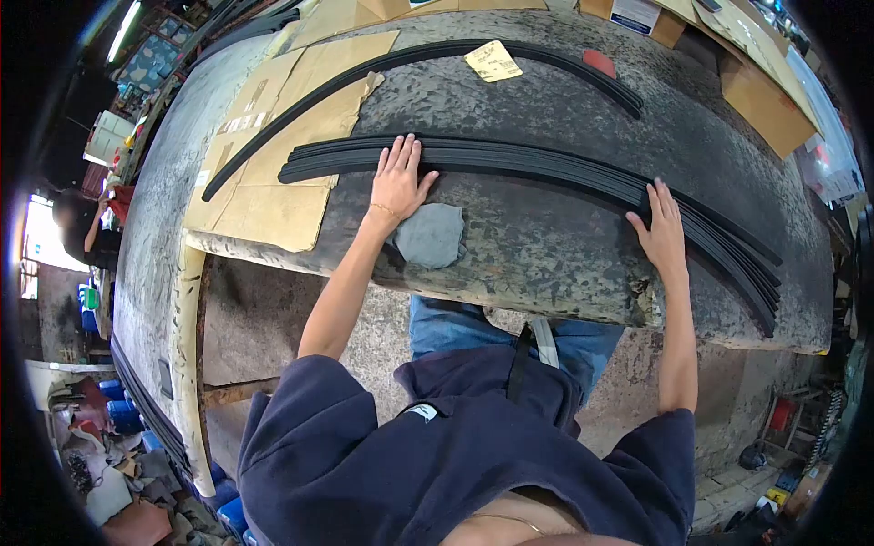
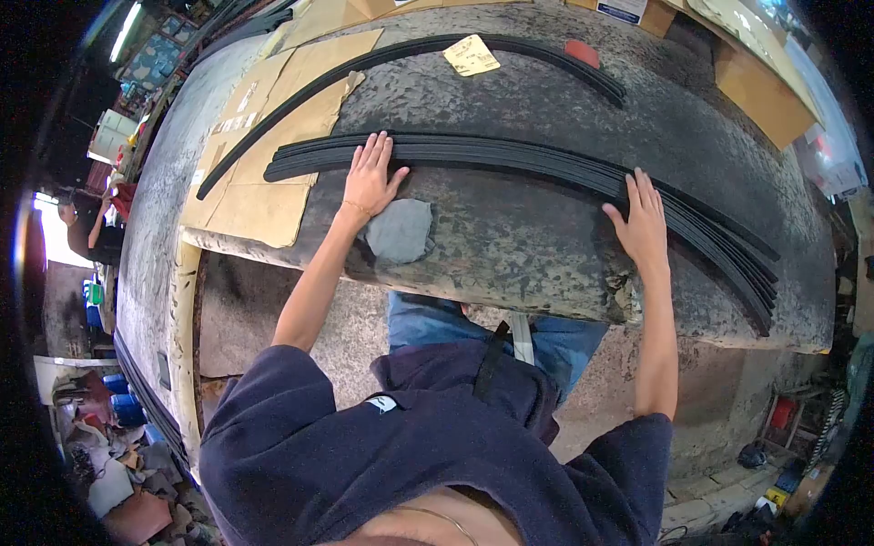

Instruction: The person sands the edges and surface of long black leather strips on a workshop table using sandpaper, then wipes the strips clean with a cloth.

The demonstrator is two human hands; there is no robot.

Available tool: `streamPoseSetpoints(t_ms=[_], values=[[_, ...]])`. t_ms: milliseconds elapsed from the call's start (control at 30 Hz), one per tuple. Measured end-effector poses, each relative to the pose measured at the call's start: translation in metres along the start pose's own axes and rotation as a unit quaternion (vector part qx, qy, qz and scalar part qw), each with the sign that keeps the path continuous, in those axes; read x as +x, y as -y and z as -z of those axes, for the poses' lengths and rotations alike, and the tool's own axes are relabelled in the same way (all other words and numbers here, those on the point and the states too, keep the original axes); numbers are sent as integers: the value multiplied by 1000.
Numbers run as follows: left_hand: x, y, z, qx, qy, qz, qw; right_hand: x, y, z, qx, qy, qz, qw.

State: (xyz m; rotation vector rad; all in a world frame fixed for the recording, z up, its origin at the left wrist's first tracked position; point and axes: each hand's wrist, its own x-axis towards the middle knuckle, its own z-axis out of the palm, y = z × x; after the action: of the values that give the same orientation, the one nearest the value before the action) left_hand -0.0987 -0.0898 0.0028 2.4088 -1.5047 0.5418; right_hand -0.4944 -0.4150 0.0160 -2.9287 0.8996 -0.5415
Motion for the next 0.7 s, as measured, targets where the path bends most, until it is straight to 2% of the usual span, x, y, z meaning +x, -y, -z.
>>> streamPoseSetpoints(t_ms=[167,233,467,700], values=[[16,-54,-7,-39,-7,-51,998,61,36,-14,18,-44,63,997],[18,-70,-11,-57,-16,-61,996,76,49,-13,78,98,57,990],[13,-78,-3,-33,-54,19,998,54,67,-17,40,-1,92,995],[4,-51,3,22,-78,100,992,53,65,-17,48,-14,99,994]])
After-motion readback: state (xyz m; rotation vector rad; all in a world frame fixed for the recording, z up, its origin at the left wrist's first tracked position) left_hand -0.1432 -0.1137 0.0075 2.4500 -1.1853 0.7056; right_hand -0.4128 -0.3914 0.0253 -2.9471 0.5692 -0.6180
